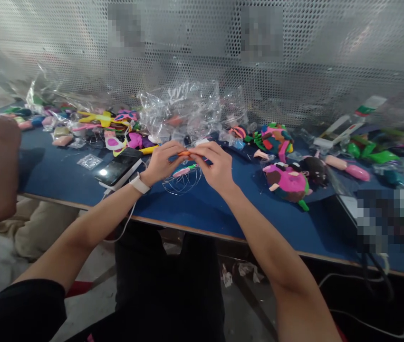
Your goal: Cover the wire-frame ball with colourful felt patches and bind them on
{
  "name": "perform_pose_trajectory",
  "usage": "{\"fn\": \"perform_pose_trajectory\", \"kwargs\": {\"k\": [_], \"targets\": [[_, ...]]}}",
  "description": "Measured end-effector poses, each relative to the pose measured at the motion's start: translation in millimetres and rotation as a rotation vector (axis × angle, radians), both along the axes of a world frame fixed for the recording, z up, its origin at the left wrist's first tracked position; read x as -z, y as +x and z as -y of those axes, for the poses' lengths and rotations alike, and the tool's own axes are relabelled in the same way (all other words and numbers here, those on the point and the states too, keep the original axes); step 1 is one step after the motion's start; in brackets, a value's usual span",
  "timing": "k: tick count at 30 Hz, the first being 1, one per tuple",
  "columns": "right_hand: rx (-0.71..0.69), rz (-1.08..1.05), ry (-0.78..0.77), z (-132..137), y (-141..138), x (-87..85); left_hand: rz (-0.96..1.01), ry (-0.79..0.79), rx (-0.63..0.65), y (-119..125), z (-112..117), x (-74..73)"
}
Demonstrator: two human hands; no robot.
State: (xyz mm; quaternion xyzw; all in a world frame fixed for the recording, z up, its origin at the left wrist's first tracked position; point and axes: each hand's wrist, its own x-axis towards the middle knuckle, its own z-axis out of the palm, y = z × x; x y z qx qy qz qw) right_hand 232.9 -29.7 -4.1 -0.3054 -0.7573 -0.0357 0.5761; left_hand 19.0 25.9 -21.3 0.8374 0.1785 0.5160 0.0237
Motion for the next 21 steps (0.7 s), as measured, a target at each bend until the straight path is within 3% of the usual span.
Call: {"fn": "perform_pose_trajectory", "kwargs": {"k": [8, 16, 21], "targets": [[-0.003, 0.033, 0.036, -2.0, 1.0, 2.2, 0.001, 0.107, -0.001, -0.3, 3.2, -5.4], [-0.051, -0.059, -0.27, -2.3, 0.8, 5.0, 0.048, -0.019, -0.063, -1.5, 4.4, -6.7], [0.003, 0.001, -0.183, -2.7, 6.3, 2.8, 0.053, -0.022, -0.041, -0.7, 9.8, -8.2]]}}
